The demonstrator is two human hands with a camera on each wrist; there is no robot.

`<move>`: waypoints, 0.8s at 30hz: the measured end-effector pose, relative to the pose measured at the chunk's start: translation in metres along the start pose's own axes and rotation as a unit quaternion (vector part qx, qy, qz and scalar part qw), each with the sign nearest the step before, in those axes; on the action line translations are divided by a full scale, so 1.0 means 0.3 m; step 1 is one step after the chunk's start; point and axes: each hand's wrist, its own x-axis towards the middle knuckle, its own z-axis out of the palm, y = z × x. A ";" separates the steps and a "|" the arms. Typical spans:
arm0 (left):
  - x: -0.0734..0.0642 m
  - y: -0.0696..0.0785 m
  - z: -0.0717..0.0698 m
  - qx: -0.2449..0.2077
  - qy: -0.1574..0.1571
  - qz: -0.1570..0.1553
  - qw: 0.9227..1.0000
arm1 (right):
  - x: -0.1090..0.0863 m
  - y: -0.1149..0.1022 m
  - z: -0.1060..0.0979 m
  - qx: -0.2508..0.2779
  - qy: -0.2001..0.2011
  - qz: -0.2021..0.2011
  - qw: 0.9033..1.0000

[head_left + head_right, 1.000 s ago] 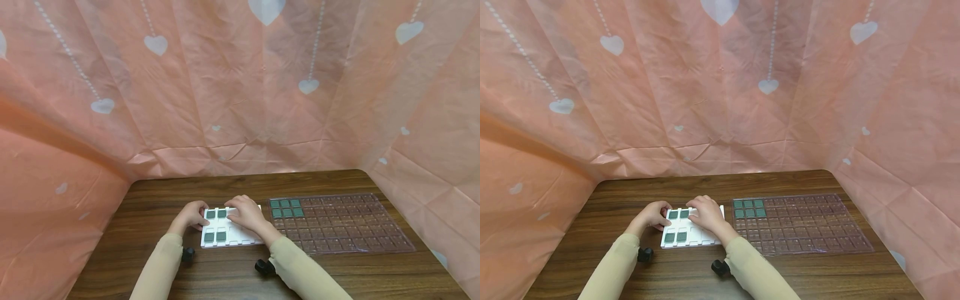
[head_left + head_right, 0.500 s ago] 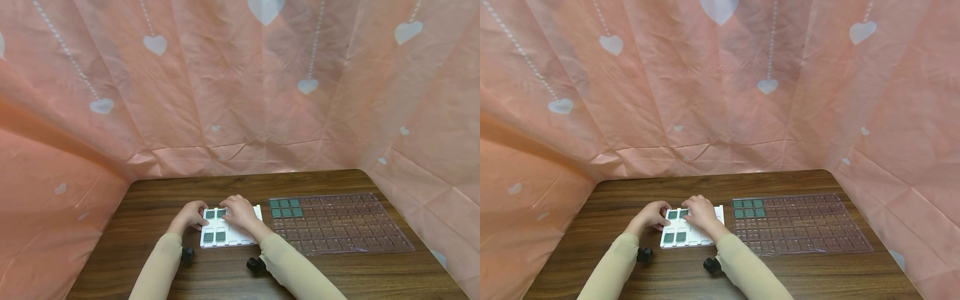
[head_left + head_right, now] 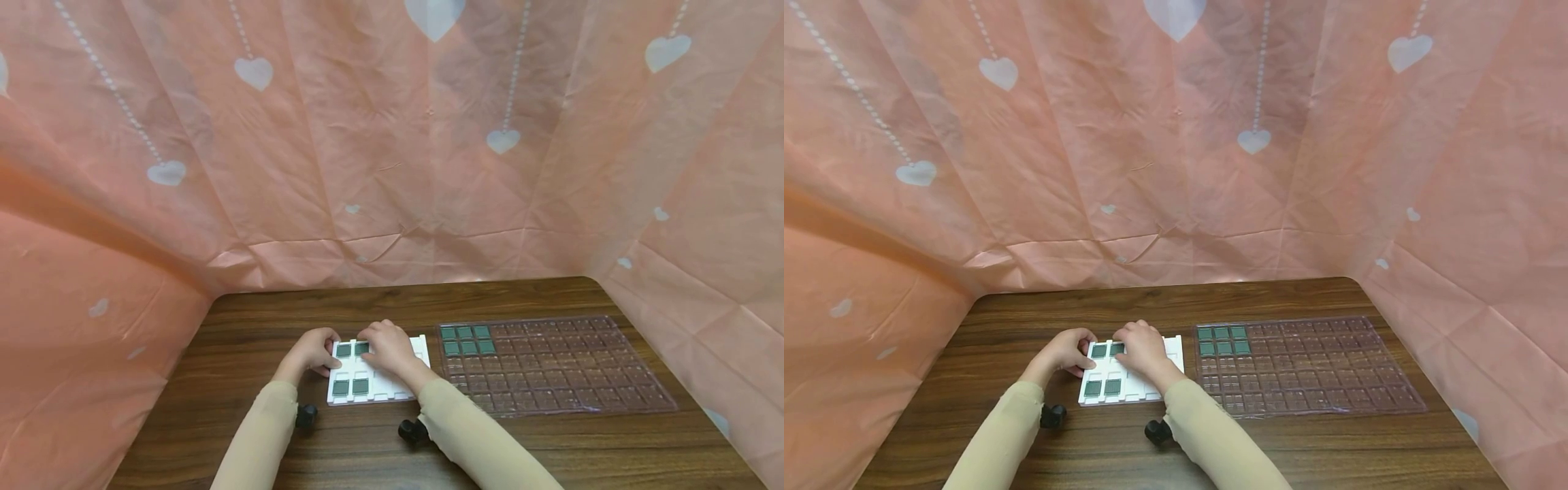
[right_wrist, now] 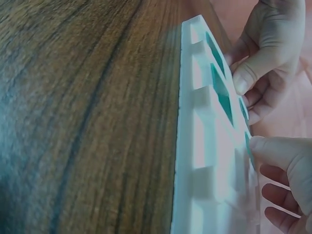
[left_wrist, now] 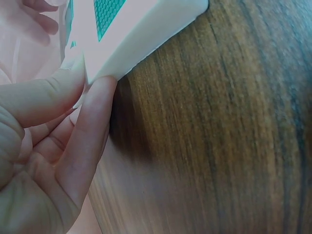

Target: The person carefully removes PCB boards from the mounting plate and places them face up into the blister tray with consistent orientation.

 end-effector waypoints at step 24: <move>-0.001 0.008 -0.001 0.001 -0.004 -0.008 1.000 | 0.026 -0.024 -0.003 -0.044 -0.049 0.013 0.998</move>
